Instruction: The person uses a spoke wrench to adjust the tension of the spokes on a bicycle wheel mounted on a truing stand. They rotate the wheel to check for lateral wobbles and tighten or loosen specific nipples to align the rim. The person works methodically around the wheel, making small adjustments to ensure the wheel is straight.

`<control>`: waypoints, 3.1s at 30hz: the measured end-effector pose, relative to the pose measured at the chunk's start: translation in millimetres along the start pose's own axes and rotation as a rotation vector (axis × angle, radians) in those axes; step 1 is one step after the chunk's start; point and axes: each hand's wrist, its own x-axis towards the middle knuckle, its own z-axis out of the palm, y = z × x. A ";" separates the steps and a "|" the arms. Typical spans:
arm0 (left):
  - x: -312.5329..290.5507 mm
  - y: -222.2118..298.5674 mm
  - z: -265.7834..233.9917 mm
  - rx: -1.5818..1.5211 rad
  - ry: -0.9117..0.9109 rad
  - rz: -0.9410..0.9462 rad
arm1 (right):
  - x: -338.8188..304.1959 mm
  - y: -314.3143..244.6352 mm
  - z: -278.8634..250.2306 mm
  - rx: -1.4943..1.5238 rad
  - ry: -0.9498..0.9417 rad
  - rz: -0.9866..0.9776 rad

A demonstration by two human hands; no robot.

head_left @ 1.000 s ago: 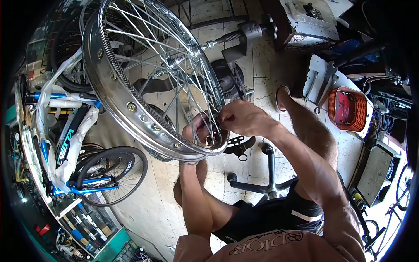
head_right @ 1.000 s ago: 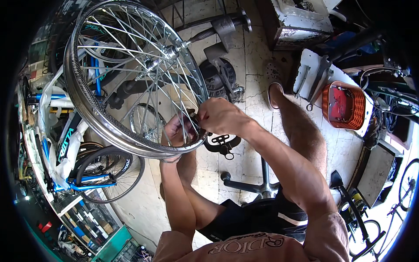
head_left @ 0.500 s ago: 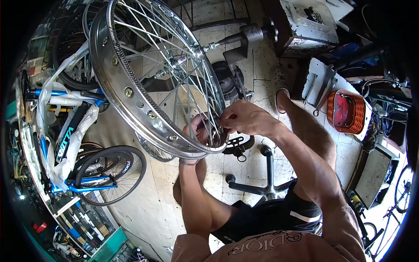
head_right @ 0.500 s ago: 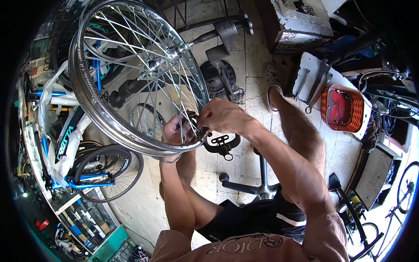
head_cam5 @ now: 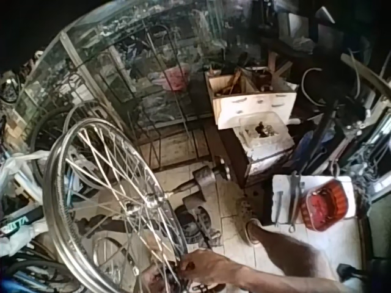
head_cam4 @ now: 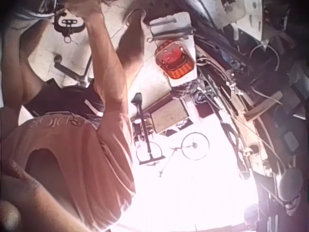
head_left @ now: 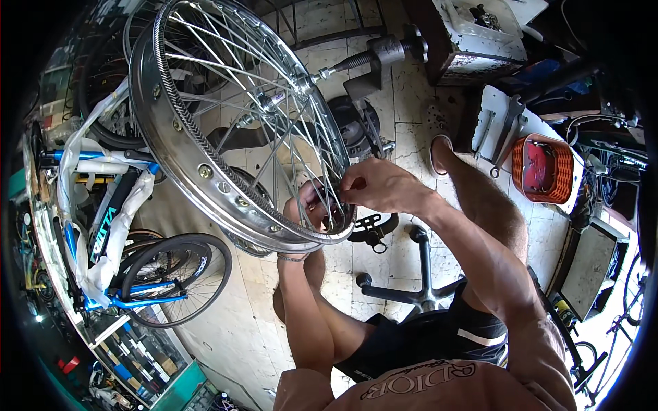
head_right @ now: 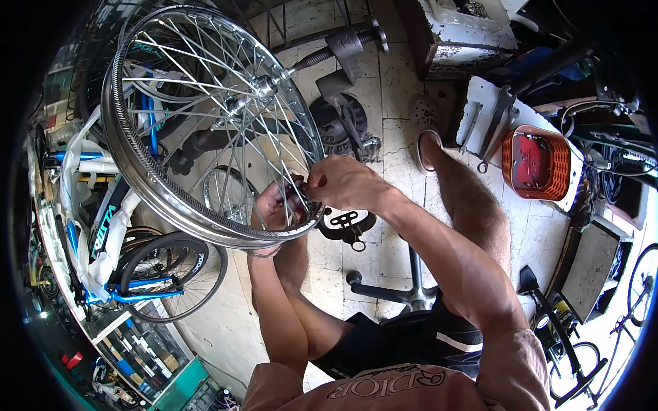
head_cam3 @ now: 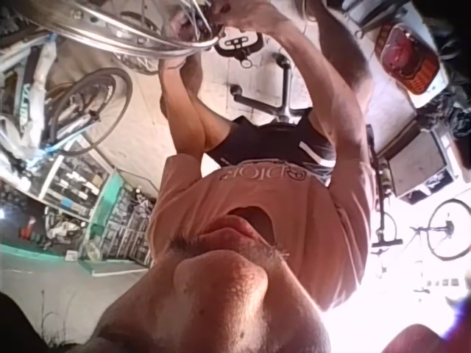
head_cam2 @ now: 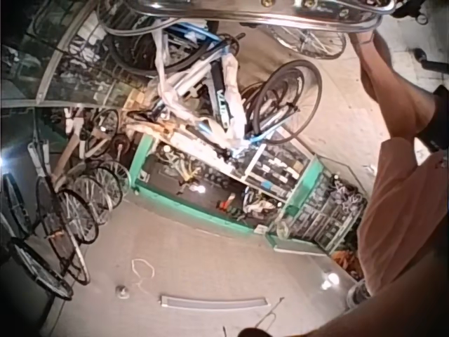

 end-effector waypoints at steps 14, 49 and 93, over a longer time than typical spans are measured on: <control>3.2 -17.2 -3.9 -0.017 0.104 0.028 | 7.2 10.5 8.3 0.065 0.066 0.004; -6.8 -5.4 -9.4 -0.040 0.011 0.111 | 4.9 7.7 1.4 0.066 0.009 0.082; 4.9 -5.5 9.8 -0.121 0.069 0.138 | -28.1 30.4 93.4 -0.299 0.528 -0.395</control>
